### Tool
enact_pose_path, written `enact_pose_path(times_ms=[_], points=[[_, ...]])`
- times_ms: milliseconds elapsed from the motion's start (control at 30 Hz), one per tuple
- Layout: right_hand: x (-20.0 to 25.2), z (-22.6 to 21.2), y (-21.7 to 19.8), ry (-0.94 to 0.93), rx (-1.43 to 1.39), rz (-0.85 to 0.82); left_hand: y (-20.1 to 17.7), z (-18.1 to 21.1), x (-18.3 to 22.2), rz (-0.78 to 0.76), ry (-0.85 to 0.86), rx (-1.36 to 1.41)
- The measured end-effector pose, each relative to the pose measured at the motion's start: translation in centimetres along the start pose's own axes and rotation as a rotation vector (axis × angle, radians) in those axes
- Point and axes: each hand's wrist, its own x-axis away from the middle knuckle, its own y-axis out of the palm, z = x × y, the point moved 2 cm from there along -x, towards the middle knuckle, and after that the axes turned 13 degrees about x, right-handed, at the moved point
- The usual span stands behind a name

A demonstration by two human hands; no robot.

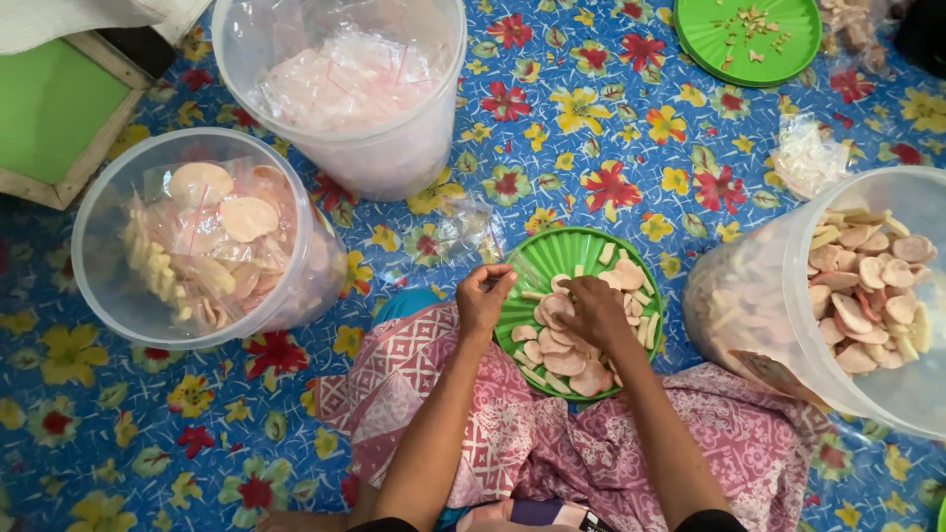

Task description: Arranging sliced food items on a plate from a large container

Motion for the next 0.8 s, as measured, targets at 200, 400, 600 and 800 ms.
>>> enact_pose_path(times_ms=[200, 400, 600, 800], points=[[1.2, -1.6, 0.2, -0.047, 0.226, 0.051, 0.1, -0.5, -0.2, -0.027, 0.016, 0.023], [2.0, -1.5, 1.5, -0.100, 0.322, 0.150, 0.4, -0.5, 0.3, -0.073, -0.004, -0.037], [3.2, -1.8, 2.1, -0.065, 0.173, 0.212, 0.1, -2.9, 0.1, -0.134, -0.011, -0.068], [6.7, -1.9, 0.5, 0.161, -0.366, 0.418, 0.4, -3.7, 1.3, -0.365, -0.080, -0.194]])
